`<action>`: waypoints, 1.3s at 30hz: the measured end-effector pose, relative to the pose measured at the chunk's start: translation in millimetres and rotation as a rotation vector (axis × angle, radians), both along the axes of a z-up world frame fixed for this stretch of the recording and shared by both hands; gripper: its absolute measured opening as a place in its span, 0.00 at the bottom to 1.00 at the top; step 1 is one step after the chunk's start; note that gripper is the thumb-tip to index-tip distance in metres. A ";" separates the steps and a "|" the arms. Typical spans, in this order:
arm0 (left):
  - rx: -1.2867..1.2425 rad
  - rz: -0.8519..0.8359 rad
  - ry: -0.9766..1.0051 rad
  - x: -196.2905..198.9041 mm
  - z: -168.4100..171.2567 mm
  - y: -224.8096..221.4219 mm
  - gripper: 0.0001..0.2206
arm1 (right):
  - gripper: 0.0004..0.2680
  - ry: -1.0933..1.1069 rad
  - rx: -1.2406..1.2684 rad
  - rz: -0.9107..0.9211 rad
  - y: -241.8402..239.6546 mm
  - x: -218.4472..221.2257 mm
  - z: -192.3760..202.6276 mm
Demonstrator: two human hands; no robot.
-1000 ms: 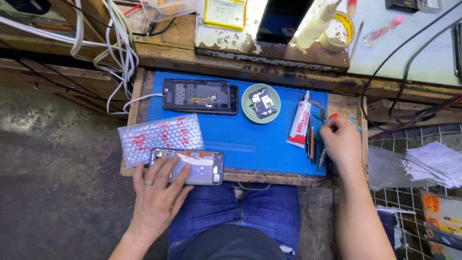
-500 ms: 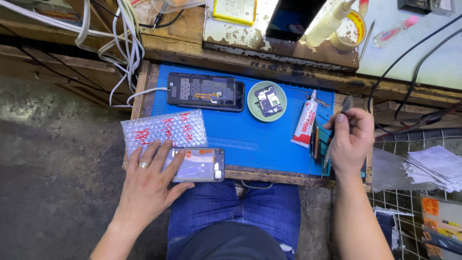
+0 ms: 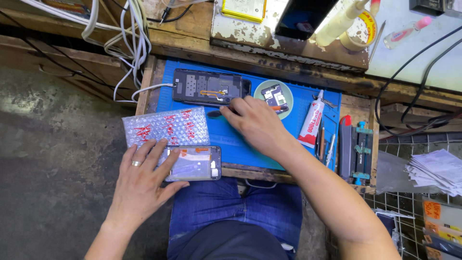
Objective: The person uses a small brush to clean the internal components of a disassembled smartphone held in their hands. They then place the phone on a blue mat, pick up a tube of adhesive, and later handle a small plastic bag containing a screen protector.
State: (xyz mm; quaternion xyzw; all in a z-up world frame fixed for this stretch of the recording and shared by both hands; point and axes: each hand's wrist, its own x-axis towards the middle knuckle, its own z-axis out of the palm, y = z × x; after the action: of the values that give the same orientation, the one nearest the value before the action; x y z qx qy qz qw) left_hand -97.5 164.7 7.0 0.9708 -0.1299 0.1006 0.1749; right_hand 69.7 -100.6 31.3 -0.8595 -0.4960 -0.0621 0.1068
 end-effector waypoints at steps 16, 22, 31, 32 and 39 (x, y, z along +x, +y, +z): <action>-0.034 0.005 0.010 0.5 -3.1 3.7 0.32 | 0.18 0.160 -0.088 0.006 -25.2 -10.6 18.2; -0.048 -0.004 0.024 1.1 -7.4 8.7 0.32 | 0.24 0.404 -0.253 -0.142 -67.8 -21.7 37.7; -0.048 0.009 -0.028 1.7 -12.2 12.0 0.32 | 0.20 0.221 -0.066 -0.551 -87.3 -73.7 16.0; -0.059 0.008 0.002 3.4 -11.4 14.0 0.32 | 0.20 0.179 -0.018 -0.594 -87.2 -83.1 11.1; -0.126 -0.026 0.000 8.4 -3.7 17.3 0.33 | 0.22 0.263 0.133 -0.585 -59.5 -139.3 -16.4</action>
State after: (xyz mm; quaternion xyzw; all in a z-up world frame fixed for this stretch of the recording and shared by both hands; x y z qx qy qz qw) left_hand -89.1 182.0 3.3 0.9561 -0.1358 0.1063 0.2369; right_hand -69.6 -160.1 14.9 -0.9574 -0.2047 -0.0108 0.2035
